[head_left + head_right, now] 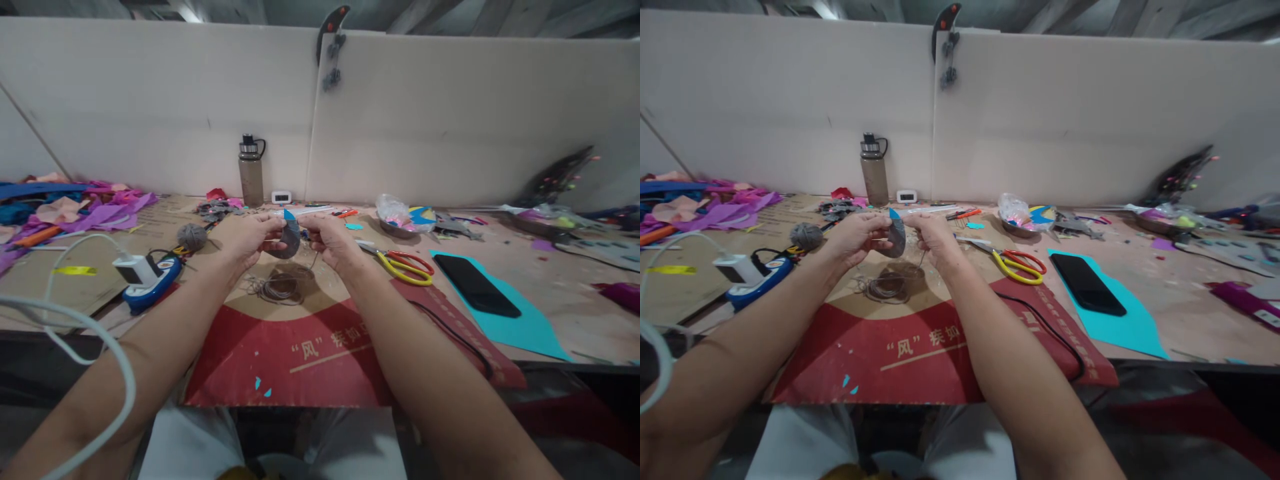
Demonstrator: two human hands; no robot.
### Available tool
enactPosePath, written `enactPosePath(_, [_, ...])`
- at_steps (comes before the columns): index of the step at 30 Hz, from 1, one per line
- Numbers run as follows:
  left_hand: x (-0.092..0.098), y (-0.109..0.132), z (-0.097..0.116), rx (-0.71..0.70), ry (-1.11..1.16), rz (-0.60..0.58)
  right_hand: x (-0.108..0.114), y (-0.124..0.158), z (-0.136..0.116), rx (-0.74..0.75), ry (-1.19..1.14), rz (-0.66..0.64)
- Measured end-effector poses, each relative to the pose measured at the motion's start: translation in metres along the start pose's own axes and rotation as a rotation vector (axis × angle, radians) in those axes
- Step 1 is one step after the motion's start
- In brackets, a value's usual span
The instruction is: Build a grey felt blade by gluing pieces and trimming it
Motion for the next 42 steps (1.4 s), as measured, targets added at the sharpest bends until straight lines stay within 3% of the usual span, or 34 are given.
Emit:
enactPosePath(12, [0.005,-0.003,-0.001,0.028,0.083,-0.08,0.008,-0.003,0.002,-0.046,-0.06,-0.207])
enactPosePath(24, [0.011,-0.007,-0.005,-0.04,0.128,-0.156,0.005,0.004,0.003,-0.067,-0.106,-0.33])
enactPosePath(36, [0.01,-0.007,-0.006,-0.104,0.112,-0.16,0.001,0.005,0.003,-0.137,-0.187,-0.247])
enactPosePath(42, [0.008,-0.006,-0.005,-0.136,0.123,-0.185,0.003,0.004,0.003,-0.192,-0.182,-0.313])
Point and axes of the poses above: each hand's wrist, its own y-axis away from the middle knuckle, its own x-axis out of the back of the hand, z = x × y, the point moved 1 cm from there along -y, towards the middle knuckle, and after that the axes turned 15 degrees about -x, right-handed, at the moved point
